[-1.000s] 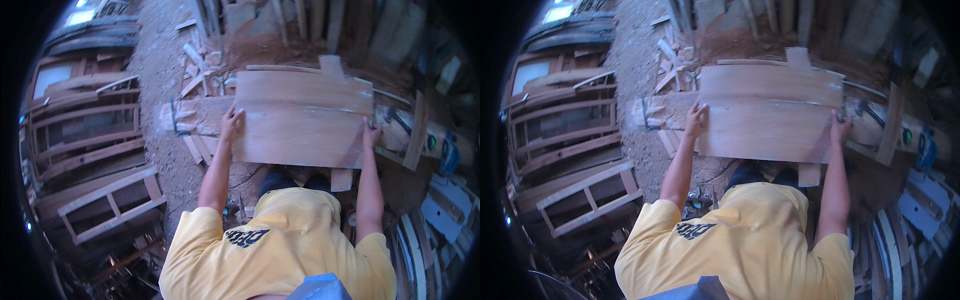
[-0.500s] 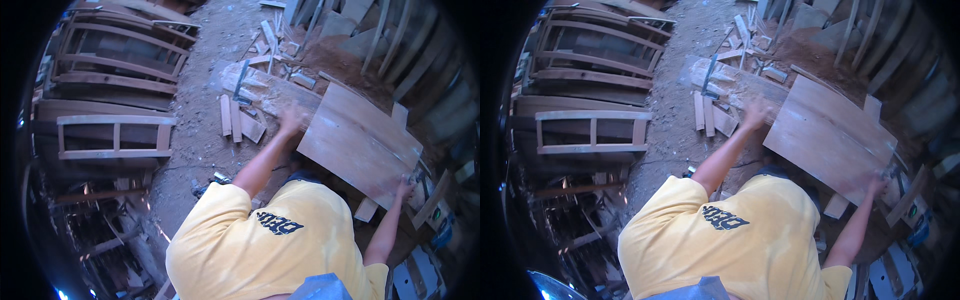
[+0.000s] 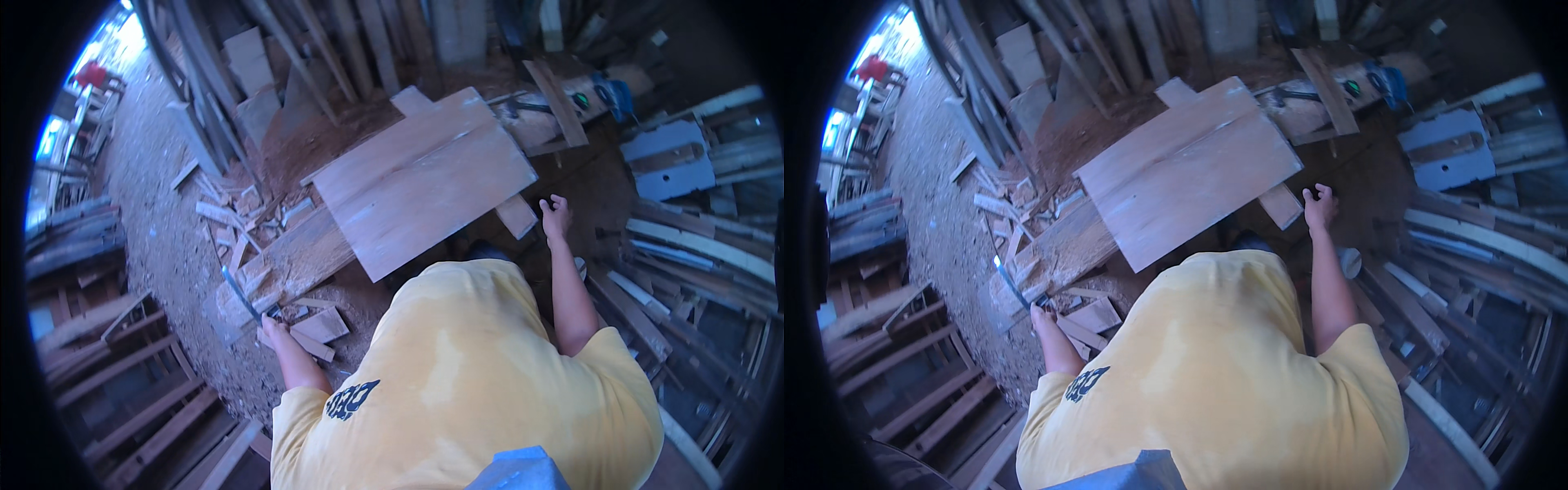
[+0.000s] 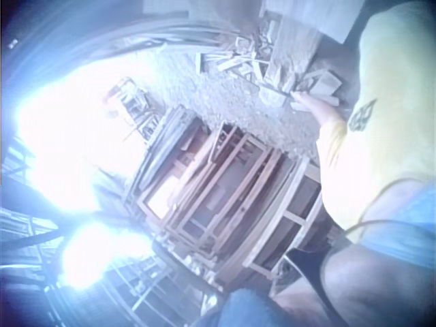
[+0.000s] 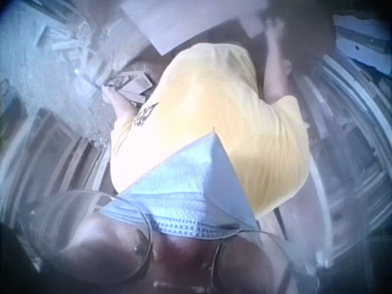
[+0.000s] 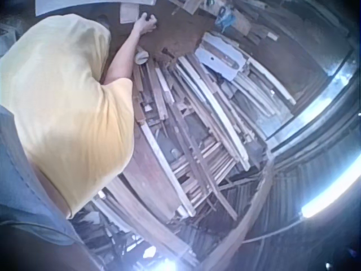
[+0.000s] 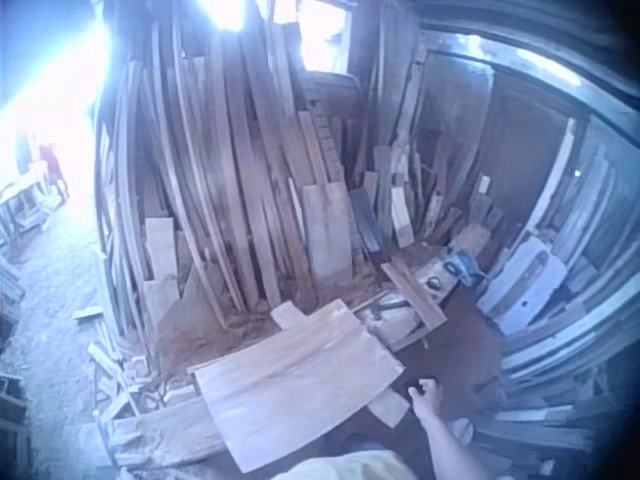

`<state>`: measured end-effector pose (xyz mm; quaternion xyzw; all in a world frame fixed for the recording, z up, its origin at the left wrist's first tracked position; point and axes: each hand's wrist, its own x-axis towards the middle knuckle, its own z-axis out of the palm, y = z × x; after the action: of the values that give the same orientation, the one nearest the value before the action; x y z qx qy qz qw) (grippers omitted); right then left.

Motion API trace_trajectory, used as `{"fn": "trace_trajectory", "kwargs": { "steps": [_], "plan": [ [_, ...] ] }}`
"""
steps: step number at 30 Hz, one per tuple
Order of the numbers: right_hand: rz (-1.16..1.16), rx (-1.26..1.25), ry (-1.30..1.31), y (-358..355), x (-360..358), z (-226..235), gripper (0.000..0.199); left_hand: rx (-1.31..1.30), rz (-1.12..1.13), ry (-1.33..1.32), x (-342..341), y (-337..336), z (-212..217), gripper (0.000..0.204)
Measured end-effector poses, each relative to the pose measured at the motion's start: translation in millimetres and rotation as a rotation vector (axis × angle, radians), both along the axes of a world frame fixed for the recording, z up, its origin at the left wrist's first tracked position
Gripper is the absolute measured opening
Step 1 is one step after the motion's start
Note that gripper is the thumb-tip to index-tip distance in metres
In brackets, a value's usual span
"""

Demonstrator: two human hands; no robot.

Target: The person measures and marks a wooden board using a tape measure, a square ruler, and a pencil, cuts the board with a circular saw, and smooths its edge using an electric planer.

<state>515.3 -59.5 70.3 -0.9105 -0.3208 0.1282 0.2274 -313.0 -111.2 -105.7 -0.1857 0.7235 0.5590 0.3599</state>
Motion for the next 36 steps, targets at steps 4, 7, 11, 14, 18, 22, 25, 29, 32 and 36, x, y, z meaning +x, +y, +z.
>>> {"fn": "trace_trajectory", "kwargs": {
  "steps": [4, 7, 11, 14, 18, 22, 25, 29, 32, 36],
  "plan": [
    [-0.149, 0.302, 0.347, -5.5, 36.9, -10.8, 0.04, -0.281, 0.123, 0.132, 7.9, -1.0, -3.8, 0.059],
    [-0.099, 0.378, 0.353, 21.7, 72.9, -25.7, 0.039, -0.551, -0.006, 0.259, 43.5, -17.1, -3.0, 0.076],
    [-0.113, 0.431, 0.302, 57.6, 146.3, -25.7, 0.038, -0.843, -0.398, 0.441, 164.4, -18.5, 28.9, 0.083],
    [-0.011, 0.428, 0.377, 127.9, 178.6, -25.5, 0.044, -0.883, -0.67, 0.452, 171.2, -89.4, 15.0, 0.079],
    [0.206, 0.034, -0.053, 212.4, 284.7, -41.6, 0.052, -1.13, -1.065, 0.344, 278.3, -106.2, 46.3, 0.073],
    [0.396, -0.114, -0.327, 297.4, 417.3, -84.4, 0.06, -1.095, -1.331, 0.519, 348.6, -120.8, 78.3, 0.069],
    [0.519, -0.164, -0.43, 349.7, 477.3, -116.0, 0.062, -0.916, -1.438, 0.675, 415.0, -114.4, 117.0, 0.058],
    [0.685, -0.171, -0.419, 382.8, 534.8, -140.9, 0.058, -0.835, -1.48, 0.697, 479.9, -81.9, 147.3, 0.054],
    [0.706, -0.217, -0.289, 393.9, 515.4, -141.8, 0.055, -0.827, -1.45, 0.729, 510.8, -71.4, 165.8, 0.053],
    [0.318, -0.039, -0.227, 369.6, 503.1, -93.6, 0.046, -0.688, -1.484, 0.78, 542.7, -29.4, 167.3, 0.048]
  ]
}}
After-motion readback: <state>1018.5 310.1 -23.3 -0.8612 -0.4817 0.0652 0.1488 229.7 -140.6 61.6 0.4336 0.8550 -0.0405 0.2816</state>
